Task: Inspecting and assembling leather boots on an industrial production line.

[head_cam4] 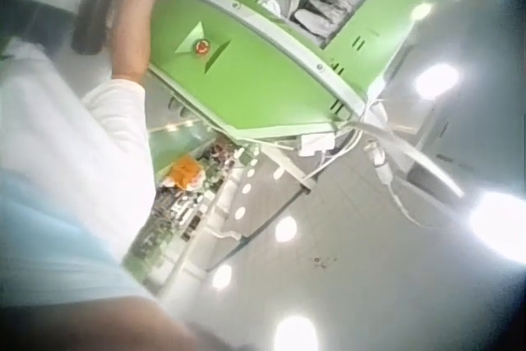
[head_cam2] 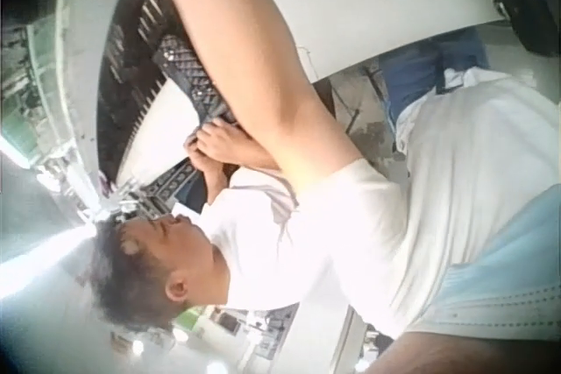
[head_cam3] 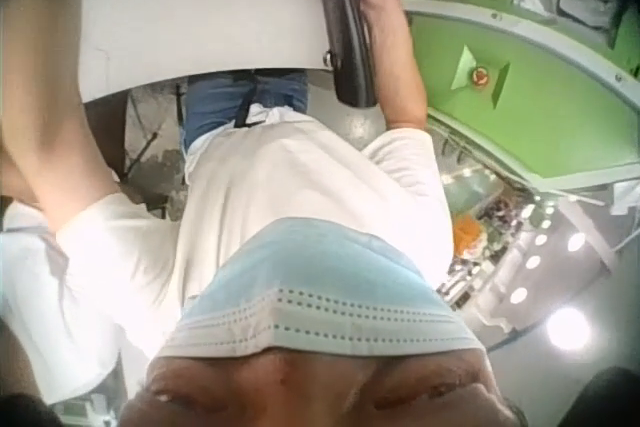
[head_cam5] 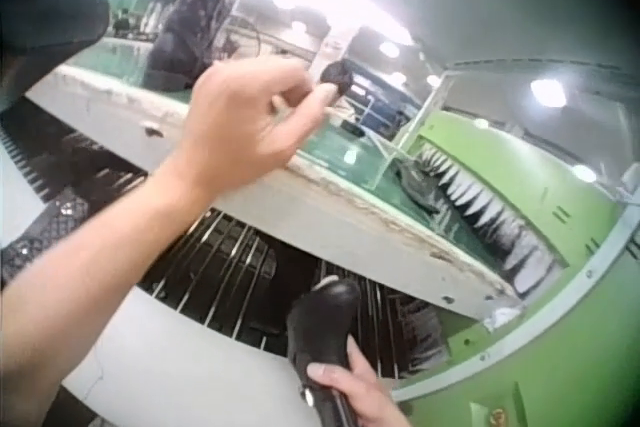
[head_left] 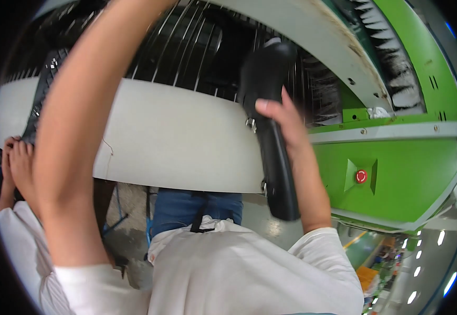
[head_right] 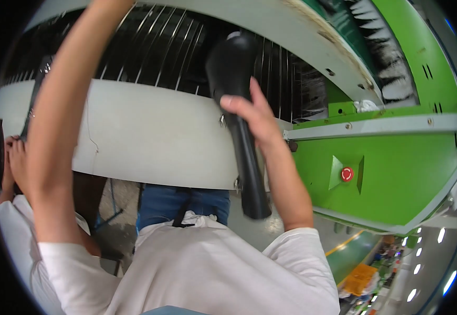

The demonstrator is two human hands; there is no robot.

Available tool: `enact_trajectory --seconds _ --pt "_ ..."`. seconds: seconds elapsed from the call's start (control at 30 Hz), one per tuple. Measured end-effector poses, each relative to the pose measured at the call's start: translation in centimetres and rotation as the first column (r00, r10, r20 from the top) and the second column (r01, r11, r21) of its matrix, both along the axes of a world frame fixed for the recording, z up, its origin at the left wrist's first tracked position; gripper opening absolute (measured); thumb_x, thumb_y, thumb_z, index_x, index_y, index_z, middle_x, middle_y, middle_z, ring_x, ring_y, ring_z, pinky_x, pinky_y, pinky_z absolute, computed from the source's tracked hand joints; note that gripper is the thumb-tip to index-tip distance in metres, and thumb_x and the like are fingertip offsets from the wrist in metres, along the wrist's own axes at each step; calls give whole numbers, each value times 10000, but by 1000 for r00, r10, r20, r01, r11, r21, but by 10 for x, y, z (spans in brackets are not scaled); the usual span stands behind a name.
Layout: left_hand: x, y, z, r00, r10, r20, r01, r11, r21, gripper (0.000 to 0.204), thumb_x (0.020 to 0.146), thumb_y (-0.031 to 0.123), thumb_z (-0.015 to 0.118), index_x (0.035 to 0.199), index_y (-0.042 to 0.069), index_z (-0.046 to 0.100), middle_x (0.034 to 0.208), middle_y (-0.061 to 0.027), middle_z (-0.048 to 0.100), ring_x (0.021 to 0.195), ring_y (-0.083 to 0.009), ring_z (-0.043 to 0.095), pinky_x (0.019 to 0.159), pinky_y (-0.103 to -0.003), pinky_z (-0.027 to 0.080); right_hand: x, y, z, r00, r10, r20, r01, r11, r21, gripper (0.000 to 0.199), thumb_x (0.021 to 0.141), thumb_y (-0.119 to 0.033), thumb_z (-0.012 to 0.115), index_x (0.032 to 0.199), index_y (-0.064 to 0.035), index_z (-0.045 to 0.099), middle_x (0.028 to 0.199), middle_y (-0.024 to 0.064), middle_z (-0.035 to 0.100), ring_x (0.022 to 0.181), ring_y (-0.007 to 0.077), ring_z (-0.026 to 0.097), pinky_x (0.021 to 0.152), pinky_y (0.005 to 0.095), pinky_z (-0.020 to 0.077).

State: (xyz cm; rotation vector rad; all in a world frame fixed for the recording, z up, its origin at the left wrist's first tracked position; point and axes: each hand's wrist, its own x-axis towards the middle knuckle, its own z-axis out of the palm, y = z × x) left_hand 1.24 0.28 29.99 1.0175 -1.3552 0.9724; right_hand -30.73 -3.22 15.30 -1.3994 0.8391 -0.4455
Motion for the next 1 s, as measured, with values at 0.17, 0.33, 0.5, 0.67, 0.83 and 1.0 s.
enact_trajectory --seconds 0.17,0.33,0.5,0.67,0.83,1.0 --pt "-125 74 -89 785 -456 -420 571 796 203 568 854 208 920 1348 13 718 1253 -150 774 1175 -270 755 993 -403 599 -52 83 9 972 -47 231 9 987 162 874 931 -254 787 1664 -80 345 1374 100 589 1064 159 643 878 321 578" --pt "-210 93 -134 492 -478 -727 782 609 129 655 827 138 977 1400 -4 692 1292 -150 773 1146 -257 776 997 -369 616 -65 120 -7 960 -86 265 59 992 109 798 1039 -302 733 1639 -43 277 1262 90 565 1075 126 609 907 313 522" --pt "-227 100 -152 452 -372 -811 807 558 193 486 858 94 948 1299 16 760 1182 -123 802 1095 -224 779 957 -341 615 -85 125 -28 991 -90 97 104 983 -151 809 1102 -438 663 1656 25 298 1445 171 541 1313 226 575 1122 386 465" --pt "-225 101 -177 303 -302 -904 846 522 110 460 900 73 917 1320 7 743 1188 -90 789 1089 -191 759 951 -322 603 -72 116 -54 973 -102 208 188 872 -451 819 1084 -495 664 1626 53 387 1479 213 549 1374 312 583 1164 437 467" --pt "-217 94 -164 514 -269 -814 775 553 306 442 925 112 903 1321 12 734 1205 -103 780 1107 -205 752 991 -338 592 -64 87 -92 861 0 509 21 999 -36 741 1064 -486 652 1582 10 466 1332 80 622 1134 141 612 972 308 525" --pt "-226 46 -73 811 -440 -386 569 745 347 249 898 79 893 1112 8 787 1060 -120 801 943 -248 766 865 -343 605 -66 81 -99 851 -65 520 24 996 84 693 1052 -521 660 1510 -11 557 1246 67 665 1086 128 628 952 293 524"
